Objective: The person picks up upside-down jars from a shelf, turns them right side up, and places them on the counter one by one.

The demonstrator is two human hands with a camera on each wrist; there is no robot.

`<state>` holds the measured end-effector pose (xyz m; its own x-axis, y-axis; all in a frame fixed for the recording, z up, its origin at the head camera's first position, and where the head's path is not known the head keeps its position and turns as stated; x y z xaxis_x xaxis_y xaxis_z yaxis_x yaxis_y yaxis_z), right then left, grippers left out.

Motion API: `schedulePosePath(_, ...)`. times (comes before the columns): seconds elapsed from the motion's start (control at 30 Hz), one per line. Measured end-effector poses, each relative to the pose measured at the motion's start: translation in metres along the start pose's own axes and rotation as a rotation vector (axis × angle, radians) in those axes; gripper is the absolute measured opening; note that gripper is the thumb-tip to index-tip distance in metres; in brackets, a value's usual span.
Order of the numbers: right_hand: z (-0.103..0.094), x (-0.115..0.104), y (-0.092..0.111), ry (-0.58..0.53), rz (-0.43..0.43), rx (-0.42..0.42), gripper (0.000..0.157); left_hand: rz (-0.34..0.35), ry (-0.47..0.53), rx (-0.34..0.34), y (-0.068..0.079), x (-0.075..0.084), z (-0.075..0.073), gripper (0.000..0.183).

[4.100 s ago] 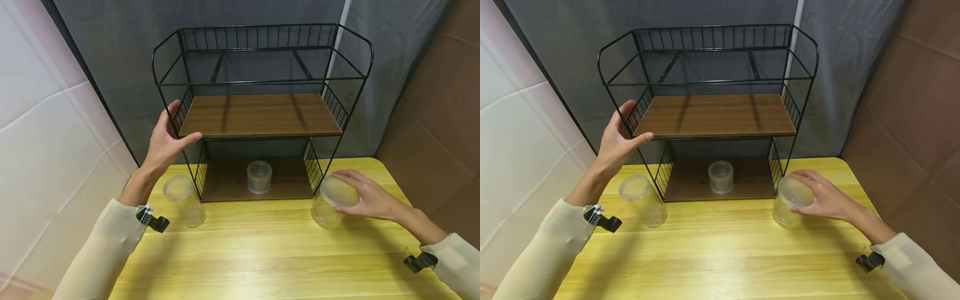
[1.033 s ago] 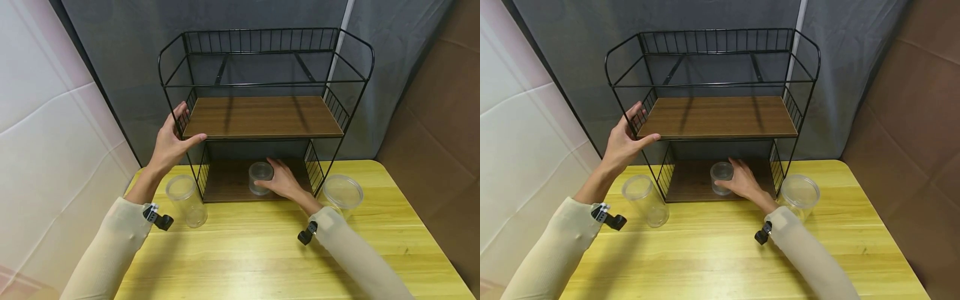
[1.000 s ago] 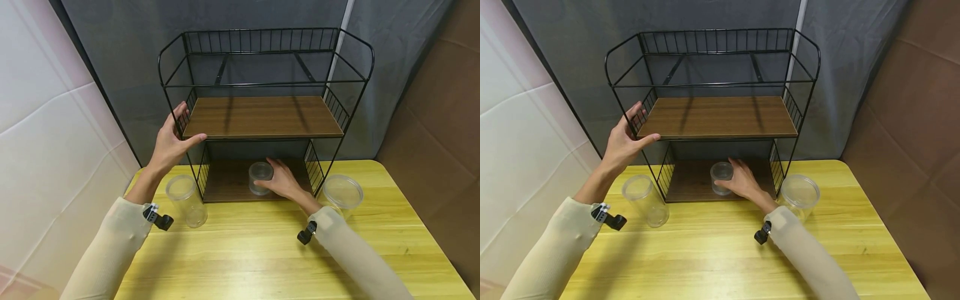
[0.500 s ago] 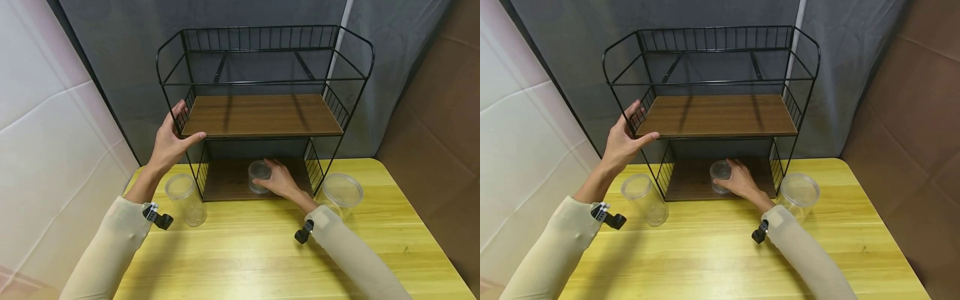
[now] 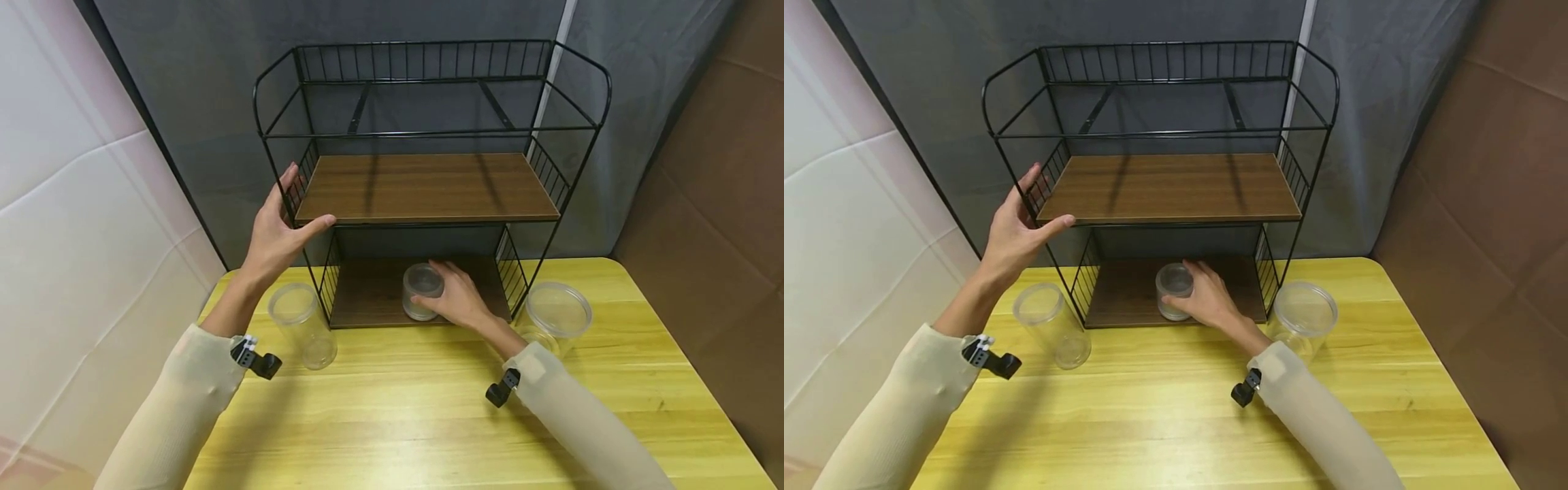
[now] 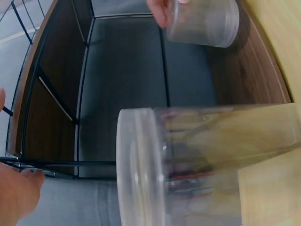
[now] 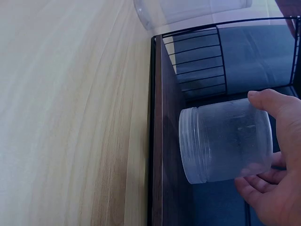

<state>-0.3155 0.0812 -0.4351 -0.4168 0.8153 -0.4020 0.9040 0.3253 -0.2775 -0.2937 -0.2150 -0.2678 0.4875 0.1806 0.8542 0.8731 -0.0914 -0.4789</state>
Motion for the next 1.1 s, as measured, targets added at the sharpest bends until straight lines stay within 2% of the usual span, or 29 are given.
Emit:
schedulePosePath(0.17,-0.009,-0.002,0.009,-0.02,-0.012,0.024,0.09,0.057,0.049,0.059,0.009,0.005,0.0,0.104)
schedulePosePath(0.27,-0.015,-0.002,0.015,-0.019,-0.01,0.036,0.088,0.116,0.058,0.11,0.017,0.011,0.0,0.105)
schedulePosePath(0.33,-0.02,-0.003,0.019,-0.021,-0.013,0.051,0.087,0.197,0.05,0.158,0.026,0.018,0.0,0.104)
schedulePosePath(0.5,-0.033,-0.008,0.03,-0.049,-0.041,0.086,0.086,0.48,-0.009,0.274,0.06,0.036,0.005,0.099)
schedulePosePath(0.6,-0.041,-0.012,0.037,-0.068,-0.064,0.105,0.086,0.607,-0.026,0.254,0.08,0.044,0.022,0.099)
schedulePosePath(0.7,-0.048,-0.017,0.045,-0.085,-0.083,0.116,0.087,0.677,-0.025,0.161,0.1,0.045,0.046,0.09)
schedulePosePath(0.8,-0.054,-0.021,0.051,-0.119,-0.1,0.111,0.088,0.641,-0.031,0.01,0.117,0.037,0.071,0.086)
schedulePosePath(0.87,-0.057,-0.025,0.055,-0.148,-0.107,0.106,0.088,0.551,-0.037,-0.087,0.125,0.025,0.086,0.087)
schedulePosePath(0.97,-0.061,-0.03,0.06,-0.2,-0.117,0.106,0.088,0.355,-0.044,-0.165,0.131,0.004,0.103,0.097)
schedulePosePath(1.1,-0.065,-0.034,0.067,-0.324,-0.111,0.1,0.085,0.072,0.012,-0.185,0.136,-0.028,0.121,0.112)
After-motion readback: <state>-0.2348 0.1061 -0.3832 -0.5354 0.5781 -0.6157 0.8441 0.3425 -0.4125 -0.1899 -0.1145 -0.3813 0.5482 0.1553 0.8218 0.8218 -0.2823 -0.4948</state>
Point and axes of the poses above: each hand's wrist, its own y-axis away from the middle knuckle, its own z-axis out of the palm, x = y × z, the point moved 6 cm from there along -y, towards the middle knuckle, and after that the axes turned 15 degrees about y, right-handed, at the moved point
